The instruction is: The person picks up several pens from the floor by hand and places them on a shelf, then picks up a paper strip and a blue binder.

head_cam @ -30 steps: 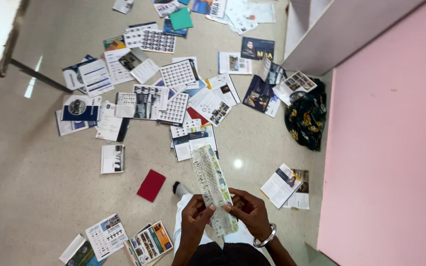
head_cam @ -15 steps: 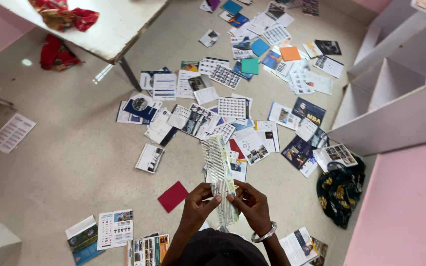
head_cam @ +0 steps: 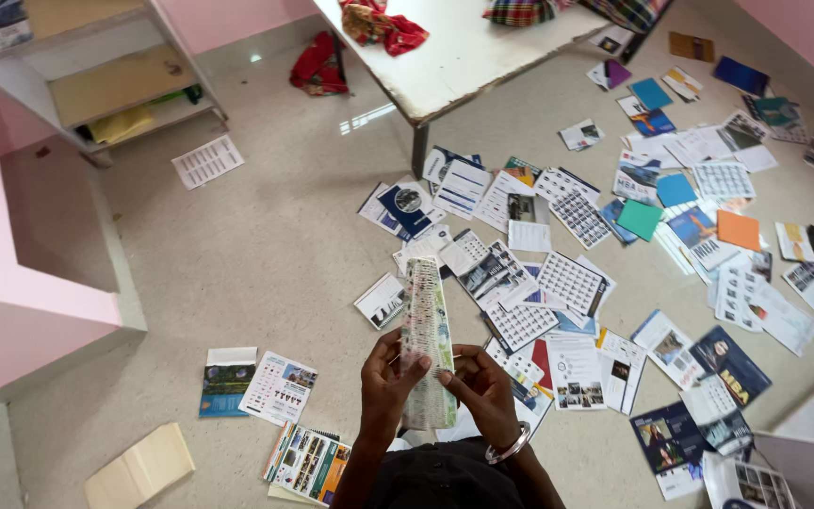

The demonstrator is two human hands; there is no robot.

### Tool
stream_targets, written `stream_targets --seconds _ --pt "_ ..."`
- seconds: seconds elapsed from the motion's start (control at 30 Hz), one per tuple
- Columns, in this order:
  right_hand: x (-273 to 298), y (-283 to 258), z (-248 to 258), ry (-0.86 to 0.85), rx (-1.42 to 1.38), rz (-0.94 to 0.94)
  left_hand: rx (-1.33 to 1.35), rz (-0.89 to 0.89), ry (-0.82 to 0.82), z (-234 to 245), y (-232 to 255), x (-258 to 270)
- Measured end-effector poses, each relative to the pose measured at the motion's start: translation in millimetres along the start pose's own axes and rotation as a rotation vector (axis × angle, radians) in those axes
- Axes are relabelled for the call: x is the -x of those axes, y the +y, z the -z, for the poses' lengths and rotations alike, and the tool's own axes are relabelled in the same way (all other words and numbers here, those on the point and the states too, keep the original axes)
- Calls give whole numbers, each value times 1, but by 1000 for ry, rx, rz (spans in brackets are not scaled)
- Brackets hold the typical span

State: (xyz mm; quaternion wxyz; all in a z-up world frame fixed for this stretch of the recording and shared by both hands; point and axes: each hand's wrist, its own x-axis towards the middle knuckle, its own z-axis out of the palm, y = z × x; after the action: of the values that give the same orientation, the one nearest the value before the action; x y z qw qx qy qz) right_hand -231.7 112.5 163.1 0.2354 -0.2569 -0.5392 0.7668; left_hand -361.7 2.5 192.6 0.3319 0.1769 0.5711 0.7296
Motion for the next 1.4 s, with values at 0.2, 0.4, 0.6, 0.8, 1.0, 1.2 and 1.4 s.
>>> stream_targets --seconds 0.2,0.4,0.6,0.8,1.0,1.2,1.4 --pt "-83 -7 -20 -128 -73 -67 -32 41 220 23 -10 -64" --pt "-200 -12 -17 -268 -48 -32 22 -44 319 10 2 -158" --pt "-317 -47 -23 -440 9 -46 -146 -137 435 1 47 -251" --pt "-403 -64 -56 -630 127 -56 -130 -139 567 25 71 -302" --pt "-456 -59 -114 -623 124 -57 100 -201 701 72 80 -348" --pt "-516 -55 -203 -643 101 13 87 -297 782 161 104 -395" --pt "-552 -46 -337 -733 138 10 83 -373 708 262 160 -425"
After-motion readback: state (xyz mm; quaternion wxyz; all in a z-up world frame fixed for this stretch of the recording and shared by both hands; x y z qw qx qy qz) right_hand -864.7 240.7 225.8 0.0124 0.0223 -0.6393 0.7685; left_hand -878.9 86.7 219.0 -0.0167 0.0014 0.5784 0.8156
